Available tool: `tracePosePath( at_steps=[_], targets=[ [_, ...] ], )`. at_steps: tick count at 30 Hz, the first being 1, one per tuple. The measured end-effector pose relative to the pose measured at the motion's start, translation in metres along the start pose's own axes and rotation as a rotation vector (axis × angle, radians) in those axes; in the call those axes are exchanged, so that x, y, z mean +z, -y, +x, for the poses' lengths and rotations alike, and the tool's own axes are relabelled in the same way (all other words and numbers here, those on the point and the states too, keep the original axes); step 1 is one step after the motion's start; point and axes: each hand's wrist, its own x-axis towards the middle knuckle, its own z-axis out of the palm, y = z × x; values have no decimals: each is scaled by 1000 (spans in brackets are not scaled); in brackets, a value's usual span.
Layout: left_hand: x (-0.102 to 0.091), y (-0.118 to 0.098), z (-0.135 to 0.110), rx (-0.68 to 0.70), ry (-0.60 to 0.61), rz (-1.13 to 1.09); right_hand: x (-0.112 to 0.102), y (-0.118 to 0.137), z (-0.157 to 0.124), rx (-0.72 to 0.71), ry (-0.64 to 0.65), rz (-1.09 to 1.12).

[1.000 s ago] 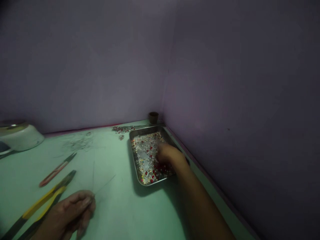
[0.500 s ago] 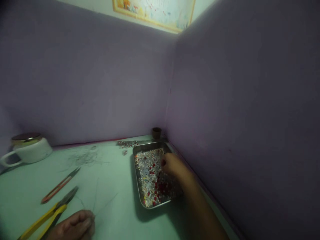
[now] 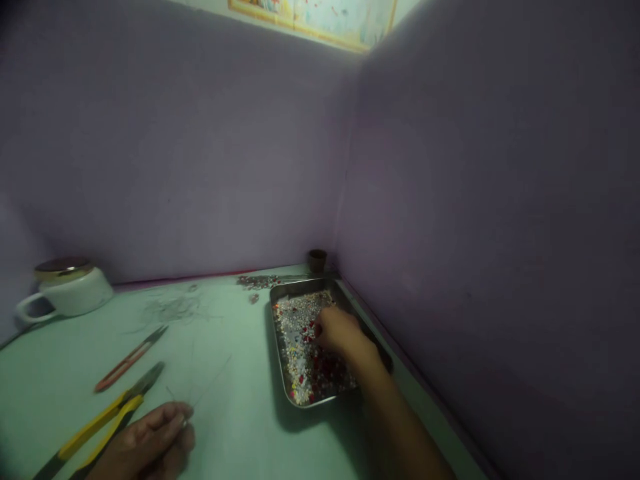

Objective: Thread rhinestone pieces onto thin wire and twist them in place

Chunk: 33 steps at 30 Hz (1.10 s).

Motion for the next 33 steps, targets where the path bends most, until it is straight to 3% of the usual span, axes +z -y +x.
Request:
tracePosePath(
  at_steps=[5,13,24,33],
  targets=[
    [6,-4,-13,96,27,35,4,8,0,-31,30,-35],
    [4,-3,-12,112,97,25,3,6,1,-55,22,-29],
    [4,-5,-10,19,69,60,-13,-13,-2,1,108,23],
    [6,-6,-10,34,49,90,-3,-8,0,-20,216,55]
  ],
)
